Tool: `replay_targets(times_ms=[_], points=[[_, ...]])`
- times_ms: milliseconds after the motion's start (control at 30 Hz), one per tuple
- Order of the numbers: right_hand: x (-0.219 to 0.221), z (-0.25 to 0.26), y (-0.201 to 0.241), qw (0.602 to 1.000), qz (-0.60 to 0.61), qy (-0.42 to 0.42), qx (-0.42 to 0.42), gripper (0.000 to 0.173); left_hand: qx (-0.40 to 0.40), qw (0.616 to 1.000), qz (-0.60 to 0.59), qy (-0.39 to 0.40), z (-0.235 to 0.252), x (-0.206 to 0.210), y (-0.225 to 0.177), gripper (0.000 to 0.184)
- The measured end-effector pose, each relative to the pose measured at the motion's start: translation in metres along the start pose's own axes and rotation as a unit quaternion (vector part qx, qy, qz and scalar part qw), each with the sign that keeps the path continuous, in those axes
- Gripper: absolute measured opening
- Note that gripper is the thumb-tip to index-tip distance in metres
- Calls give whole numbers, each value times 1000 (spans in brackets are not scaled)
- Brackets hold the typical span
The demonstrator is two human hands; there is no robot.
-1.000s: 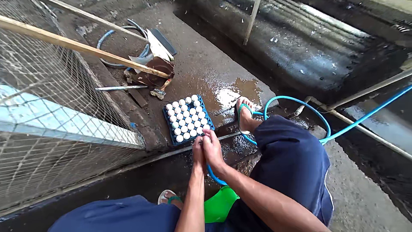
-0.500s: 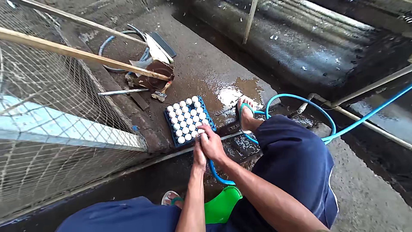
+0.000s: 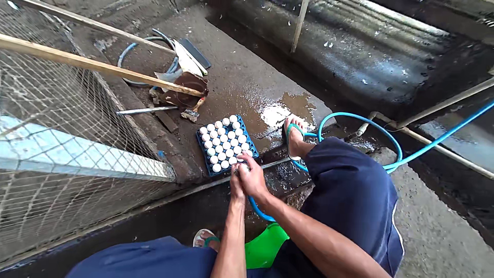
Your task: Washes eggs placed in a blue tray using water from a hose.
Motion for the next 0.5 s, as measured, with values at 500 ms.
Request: replay_targets(times_ms=[500], points=[[3, 15, -2, 996, 52, -28, 64, 40, -56, 997, 48, 5, 1, -6, -9, 45]])
Point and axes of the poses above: each hand's wrist, its own z-axis towards the middle knuckle, its own x-axis out of the palm, y = z × x, the point moved 1 cm from there along z, towards the middle knuckle, and after that the axes turned 4 degrees about -x, right-handed, at the moved point
